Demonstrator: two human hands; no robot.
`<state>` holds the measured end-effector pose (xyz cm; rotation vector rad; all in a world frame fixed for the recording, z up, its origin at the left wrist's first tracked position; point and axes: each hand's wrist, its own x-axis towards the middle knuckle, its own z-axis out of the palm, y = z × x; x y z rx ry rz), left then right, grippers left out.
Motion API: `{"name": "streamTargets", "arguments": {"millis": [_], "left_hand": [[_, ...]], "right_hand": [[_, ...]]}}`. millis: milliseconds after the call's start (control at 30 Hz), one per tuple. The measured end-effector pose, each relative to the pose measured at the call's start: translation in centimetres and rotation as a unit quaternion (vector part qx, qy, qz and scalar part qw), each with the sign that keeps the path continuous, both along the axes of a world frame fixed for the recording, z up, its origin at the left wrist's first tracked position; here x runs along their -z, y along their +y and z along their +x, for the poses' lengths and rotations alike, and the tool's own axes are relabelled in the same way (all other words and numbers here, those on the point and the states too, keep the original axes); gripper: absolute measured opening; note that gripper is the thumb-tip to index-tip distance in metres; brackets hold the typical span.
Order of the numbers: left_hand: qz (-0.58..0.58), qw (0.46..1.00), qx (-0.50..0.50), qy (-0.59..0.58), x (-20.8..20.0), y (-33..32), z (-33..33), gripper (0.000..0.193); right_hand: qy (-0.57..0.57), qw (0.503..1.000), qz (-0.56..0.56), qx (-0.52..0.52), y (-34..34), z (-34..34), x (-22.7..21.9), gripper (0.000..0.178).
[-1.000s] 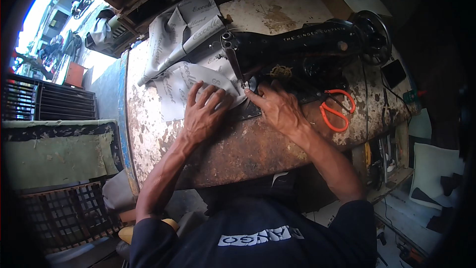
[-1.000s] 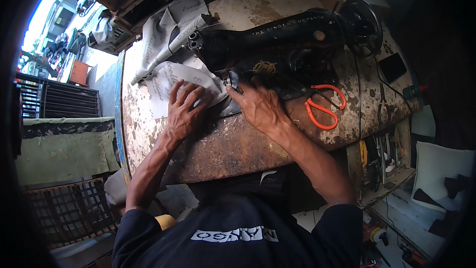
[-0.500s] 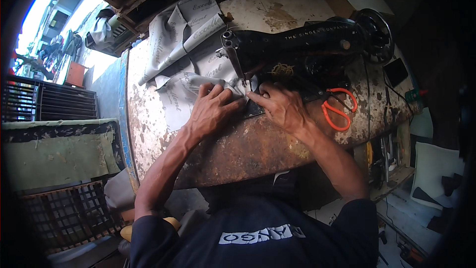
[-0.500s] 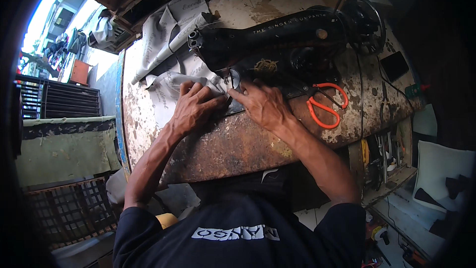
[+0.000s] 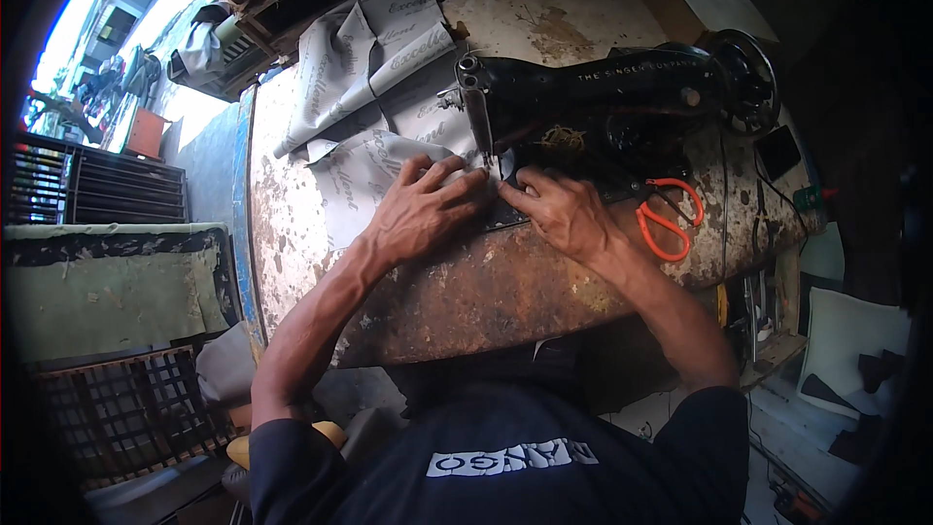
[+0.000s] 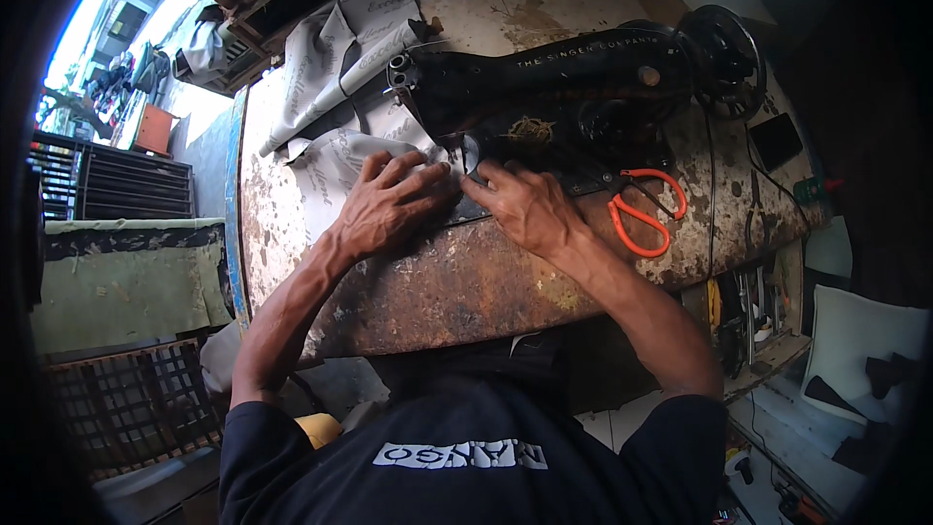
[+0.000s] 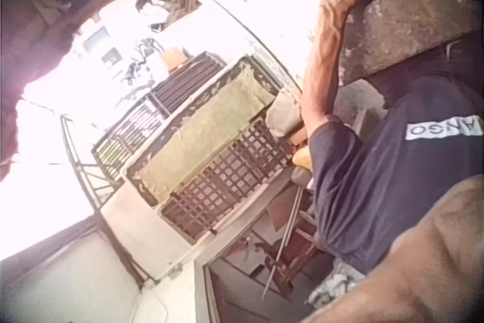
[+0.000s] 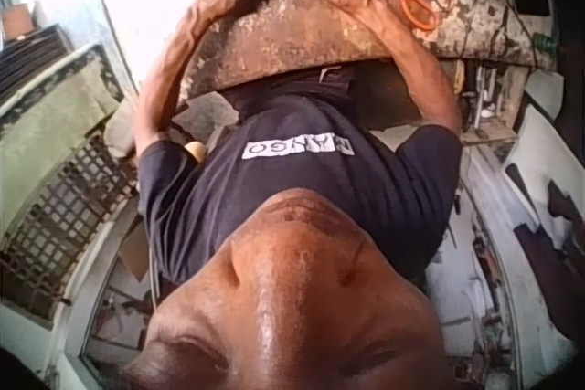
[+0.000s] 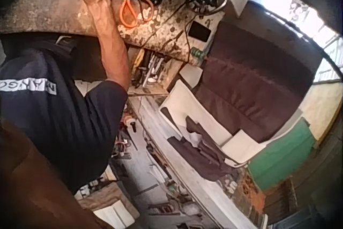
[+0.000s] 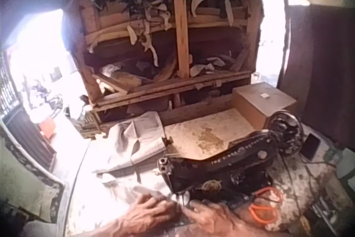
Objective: The person uses a sewing machine to stitch together pieces of fabric for furniture upholstery, holding the fabric together by hand and guiding it through the machine.
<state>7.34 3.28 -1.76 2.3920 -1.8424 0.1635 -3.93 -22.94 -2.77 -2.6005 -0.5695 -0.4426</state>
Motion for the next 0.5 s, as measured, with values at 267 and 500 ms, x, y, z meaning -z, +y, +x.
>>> {"name": "streamTargets", "arguments": {"millis": [267,500], "left_hand": [[0.068,0.997,0.021,0.013,-0.6,-0.1,0.8,0.048],[0.056,0.998,-0.011,0.008,0.0,-0.7,0.6,0.049]], "right_hand": [[0.021,0.999,-0.021,0.034,0.9,-0.4,-0.2,0.055],[0.007,0.997,-0.022,0.074,1.2,0.0,0.1,0.058]]}}
